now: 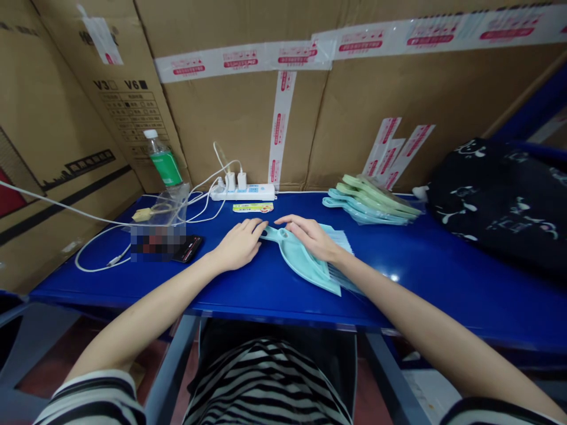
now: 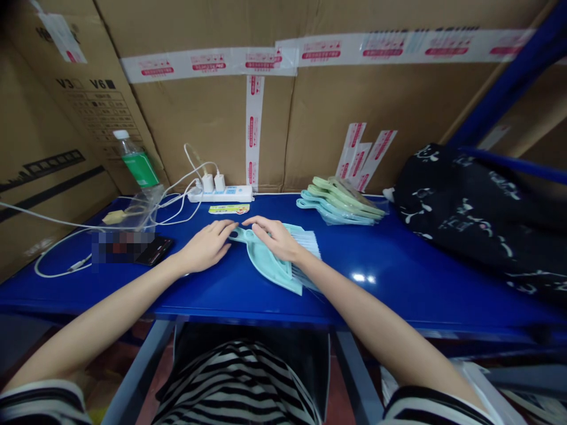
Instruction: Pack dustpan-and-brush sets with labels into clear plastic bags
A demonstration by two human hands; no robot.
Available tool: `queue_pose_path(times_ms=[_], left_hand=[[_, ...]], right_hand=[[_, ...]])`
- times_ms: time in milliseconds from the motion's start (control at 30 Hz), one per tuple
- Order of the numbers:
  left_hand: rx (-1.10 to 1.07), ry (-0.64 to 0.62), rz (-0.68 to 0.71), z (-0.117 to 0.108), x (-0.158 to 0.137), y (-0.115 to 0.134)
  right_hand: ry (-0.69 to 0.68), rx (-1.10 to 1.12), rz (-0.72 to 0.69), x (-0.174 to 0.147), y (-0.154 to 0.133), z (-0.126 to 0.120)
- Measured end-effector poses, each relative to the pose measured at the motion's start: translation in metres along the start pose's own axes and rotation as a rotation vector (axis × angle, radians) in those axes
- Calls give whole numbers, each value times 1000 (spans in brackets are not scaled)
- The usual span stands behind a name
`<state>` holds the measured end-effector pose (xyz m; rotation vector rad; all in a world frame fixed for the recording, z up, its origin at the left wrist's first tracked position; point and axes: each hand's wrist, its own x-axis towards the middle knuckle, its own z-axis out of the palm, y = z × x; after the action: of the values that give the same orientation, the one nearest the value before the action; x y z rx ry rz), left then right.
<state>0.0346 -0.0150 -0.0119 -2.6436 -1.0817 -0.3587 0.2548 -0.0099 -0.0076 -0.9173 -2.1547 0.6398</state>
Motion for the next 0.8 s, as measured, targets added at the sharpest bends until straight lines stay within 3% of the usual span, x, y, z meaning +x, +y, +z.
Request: queue_pose_path(times_ms=[200, 467, 667, 800], left_hand=[[-45, -6, 100, 1, 1, 5], [-139, 29, 135, -3, 1, 5], [-52, 30, 177, -4, 1, 6], [-12, 46, 200, -4, 1, 5]], right_hand=[[113, 57, -59, -1, -7, -2], [77, 24, -63, 1, -5, 10], [152, 11, -74, 4, 0, 12], [150, -94, -102, 4, 5, 0]])
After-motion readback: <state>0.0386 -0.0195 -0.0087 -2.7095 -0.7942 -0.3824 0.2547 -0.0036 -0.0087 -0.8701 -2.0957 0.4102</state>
